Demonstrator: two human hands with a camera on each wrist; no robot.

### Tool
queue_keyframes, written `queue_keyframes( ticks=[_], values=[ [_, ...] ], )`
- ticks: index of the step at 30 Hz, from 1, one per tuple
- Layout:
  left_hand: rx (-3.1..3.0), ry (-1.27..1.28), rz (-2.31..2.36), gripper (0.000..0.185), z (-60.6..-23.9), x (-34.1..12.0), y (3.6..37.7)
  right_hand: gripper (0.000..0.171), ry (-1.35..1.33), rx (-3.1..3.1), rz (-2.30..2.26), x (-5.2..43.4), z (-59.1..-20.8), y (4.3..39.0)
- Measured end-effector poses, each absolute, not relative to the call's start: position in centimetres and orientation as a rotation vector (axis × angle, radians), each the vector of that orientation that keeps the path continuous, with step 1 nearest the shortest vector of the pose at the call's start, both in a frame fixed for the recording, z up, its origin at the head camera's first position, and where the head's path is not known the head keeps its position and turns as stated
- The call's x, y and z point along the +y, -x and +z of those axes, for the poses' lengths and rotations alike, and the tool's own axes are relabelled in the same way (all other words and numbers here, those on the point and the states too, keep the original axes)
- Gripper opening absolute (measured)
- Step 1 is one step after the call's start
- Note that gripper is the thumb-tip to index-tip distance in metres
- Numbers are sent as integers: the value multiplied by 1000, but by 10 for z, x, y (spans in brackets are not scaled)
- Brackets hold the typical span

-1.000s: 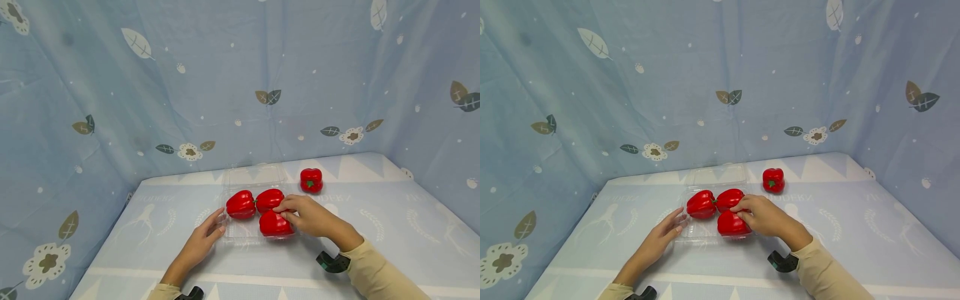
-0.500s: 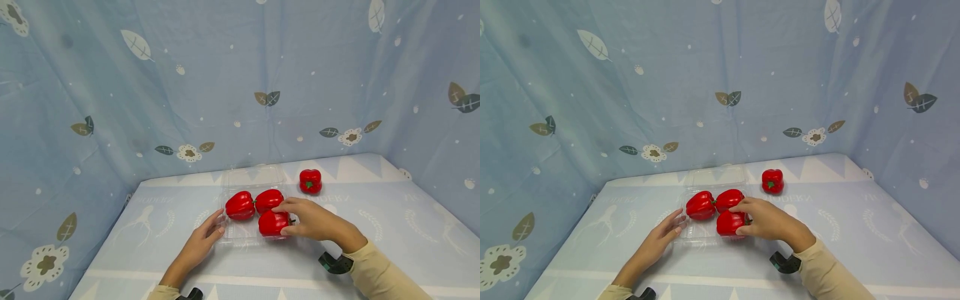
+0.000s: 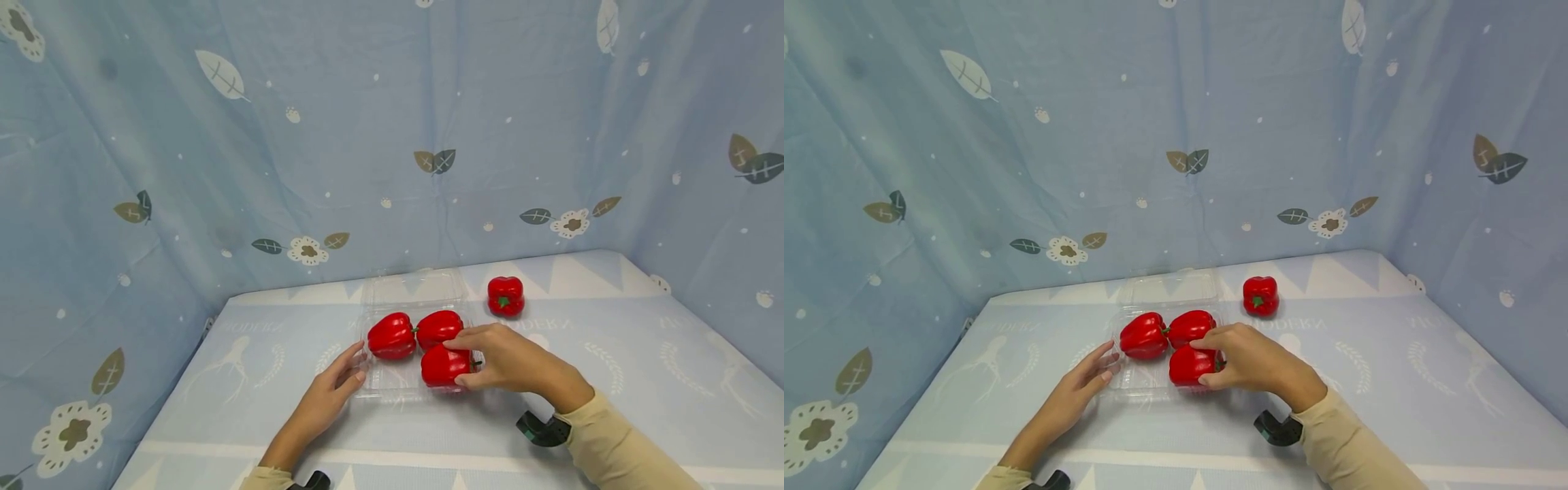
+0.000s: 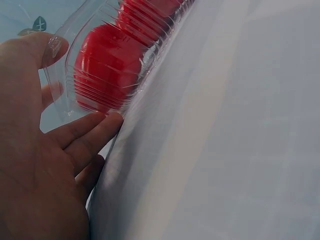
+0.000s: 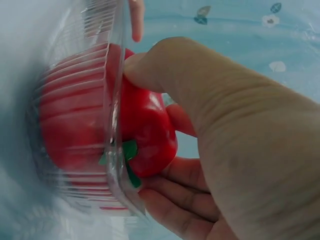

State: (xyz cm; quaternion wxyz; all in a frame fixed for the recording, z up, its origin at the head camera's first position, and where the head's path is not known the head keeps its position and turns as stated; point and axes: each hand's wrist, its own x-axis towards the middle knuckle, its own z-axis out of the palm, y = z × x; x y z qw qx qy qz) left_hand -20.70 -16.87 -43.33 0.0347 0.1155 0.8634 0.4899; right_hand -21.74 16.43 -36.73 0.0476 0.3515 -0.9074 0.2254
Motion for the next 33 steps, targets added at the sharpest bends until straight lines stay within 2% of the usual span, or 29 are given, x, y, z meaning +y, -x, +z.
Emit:
queue_keyframes(
  ticks=[20,28,33],
  values=[
    [2663,-379,1510,54,-436,-171,205,50,-1044,-2810,906,168,-369,216],
    [2668,-377,1508,53,-434,-169,205,45,-1064,-2778,989,170,-367,217],
    [2655,-368,1505,56,-418,-164,197,41,-1031,-2737,1099,174,-367,219]
  ],
)
